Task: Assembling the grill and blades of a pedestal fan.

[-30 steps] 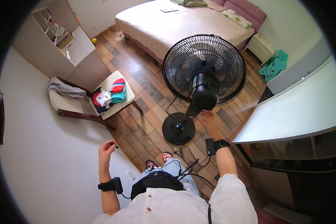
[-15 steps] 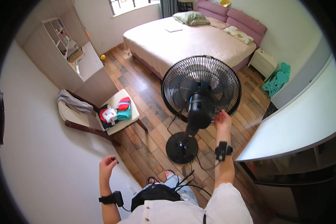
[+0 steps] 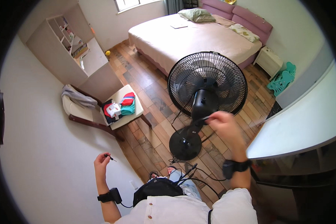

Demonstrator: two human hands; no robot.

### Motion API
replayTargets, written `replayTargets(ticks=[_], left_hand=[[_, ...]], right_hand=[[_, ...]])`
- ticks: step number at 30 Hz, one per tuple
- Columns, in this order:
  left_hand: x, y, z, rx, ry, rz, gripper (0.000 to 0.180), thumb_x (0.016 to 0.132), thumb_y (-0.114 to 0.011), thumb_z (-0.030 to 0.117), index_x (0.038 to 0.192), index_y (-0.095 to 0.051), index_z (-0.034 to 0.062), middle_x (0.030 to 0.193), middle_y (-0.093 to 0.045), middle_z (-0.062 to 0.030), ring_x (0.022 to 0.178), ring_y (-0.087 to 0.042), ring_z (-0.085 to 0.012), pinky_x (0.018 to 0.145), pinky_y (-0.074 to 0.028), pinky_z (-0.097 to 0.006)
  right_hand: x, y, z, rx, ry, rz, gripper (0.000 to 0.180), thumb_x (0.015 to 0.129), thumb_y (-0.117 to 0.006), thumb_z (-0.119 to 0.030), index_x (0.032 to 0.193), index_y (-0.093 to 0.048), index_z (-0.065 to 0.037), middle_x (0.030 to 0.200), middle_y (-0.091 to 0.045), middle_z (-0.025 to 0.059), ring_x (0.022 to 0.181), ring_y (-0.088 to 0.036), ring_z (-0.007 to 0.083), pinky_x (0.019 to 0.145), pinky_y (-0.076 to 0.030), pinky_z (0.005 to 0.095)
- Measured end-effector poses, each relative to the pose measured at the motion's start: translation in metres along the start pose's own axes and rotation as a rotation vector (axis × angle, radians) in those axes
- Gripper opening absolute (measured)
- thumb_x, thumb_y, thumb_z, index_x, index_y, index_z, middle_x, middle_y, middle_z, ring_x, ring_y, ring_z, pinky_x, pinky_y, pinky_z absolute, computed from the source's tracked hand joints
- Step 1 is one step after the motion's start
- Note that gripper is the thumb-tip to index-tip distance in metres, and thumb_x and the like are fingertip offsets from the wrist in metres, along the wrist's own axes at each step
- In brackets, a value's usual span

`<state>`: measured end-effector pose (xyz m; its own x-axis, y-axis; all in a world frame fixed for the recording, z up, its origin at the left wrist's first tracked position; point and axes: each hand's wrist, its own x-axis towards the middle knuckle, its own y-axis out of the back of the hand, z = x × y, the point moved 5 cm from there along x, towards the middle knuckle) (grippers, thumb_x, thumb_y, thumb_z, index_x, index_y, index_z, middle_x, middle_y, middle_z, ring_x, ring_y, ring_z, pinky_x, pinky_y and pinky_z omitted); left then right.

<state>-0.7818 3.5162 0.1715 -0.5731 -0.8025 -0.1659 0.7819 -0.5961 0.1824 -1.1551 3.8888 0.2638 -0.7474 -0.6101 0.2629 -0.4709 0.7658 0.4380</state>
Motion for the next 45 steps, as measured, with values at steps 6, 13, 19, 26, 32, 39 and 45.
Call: replayTargets(ticks=[6,13,19,26,32,39,45], left_hand=[[0.011,-0.017,0.007,-0.044,-0.021,-0.028,0.02,0.082,-0.06,0.005,0.101,-0.061,-0.0013,0.091,-0.062,-0.003,0.084,-0.057,-0.0094,0.077,-0.045,-0.022],[-0.029,-0.019,0.041,-0.495,-0.104,-0.065,0.014,0.082,-0.05,0.004,0.094,-0.054,-0.0013,0.083,-0.057,-0.007,0.082,-0.058,-0.0155,0.077,-0.046,-0.027],[-0.085,-0.009,0.055,-0.794,-0.038,-0.027,0.028,0.088,-0.052,0.017,0.107,-0.054,-0.0023,0.065,-0.04,0.0025,0.049,-0.037,-0.0051,0.046,-0.029,-0.021],[-0.144,0.005,-0.035,-0.849,0.257,0.364,0.02,0.089,-0.055,0.018,0.098,-0.058,0.0001,0.054,-0.035,0.006,0.041,-0.031,-0.0028,0.038,-0.022,-0.019],[-0.181,0.008,-0.067,-0.422,0.256,0.577,0.021,0.085,-0.061,0.024,0.077,-0.063,0.0059,0.054,-0.046,0.0047,0.041,-0.036,-0.0028,0.037,-0.024,-0.02],[-0.228,0.038,-0.055,-0.728,0.043,0.641,0.022,0.091,-0.055,0.021,0.086,-0.059,-0.0003,0.061,-0.051,-0.0018,0.043,-0.033,-0.0056,0.041,-0.026,-0.021],[-0.224,0.024,-0.033,-0.662,-0.005,0.441,0.023,0.09,-0.056,0.02,0.091,-0.059,-0.0031,0.063,-0.055,-0.005,0.045,-0.035,-0.0062,0.042,-0.027,-0.021]], right_hand=[[0.02,0.122,-0.116,0.068,0.21,0.805,0.018,0.092,-0.052,-0.02,0.092,-0.058,-0.004,0.067,-0.052,0.0005,0.052,-0.043,0.003,0.04,-0.034,0.0166],[0.094,-0.083,-0.233,0.461,0.315,-0.229,0.019,0.093,-0.05,-0.021,0.1,-0.053,-0.004,0.071,-0.054,0.0007,0.052,-0.049,0.0051,0.046,-0.039,0.018],[-0.007,-0.298,-0.188,0.231,0.333,-0.997,0.015,0.087,-0.052,-0.018,0.086,-0.051,-0.003,0.064,-0.057,0.0129,0.059,-0.058,0.0285,0.056,-0.044,0.0355],[-0.101,-0.379,-0.128,0.101,0.564,-1.469,0.021,0.089,-0.053,-0.019,0.101,-0.056,-0.003,0.075,-0.059,0.0104,0.064,-0.056,0.0166,0.057,-0.043,0.0302],[-0.146,-0.404,-0.142,0.131,0.389,-1.591,0.048,0.083,-0.06,-0.034,0.119,-0.047,-0.004,0.09,-0.062,0.0182,0.087,-0.06,0.0344,0.075,-0.047,0.0392],[-0.05,-0.267,-0.081,-0.776,0.691,-0.772,0.011,0.065,-0.066,-0.015,0.071,-0.057,-0.014,0.075,-0.059,0.0034,0.082,-0.058,0.024,0.07,-0.042,0.039],[0.086,-0.083,-0.097,-1.112,0.334,0.252,0.031,0.083,-0.058,-0.038,0.079,-0.059,-0.007,0.078,-0.055,0.0098,0.074,-0.058,0.0308,0.061,-0.046,0.042]])
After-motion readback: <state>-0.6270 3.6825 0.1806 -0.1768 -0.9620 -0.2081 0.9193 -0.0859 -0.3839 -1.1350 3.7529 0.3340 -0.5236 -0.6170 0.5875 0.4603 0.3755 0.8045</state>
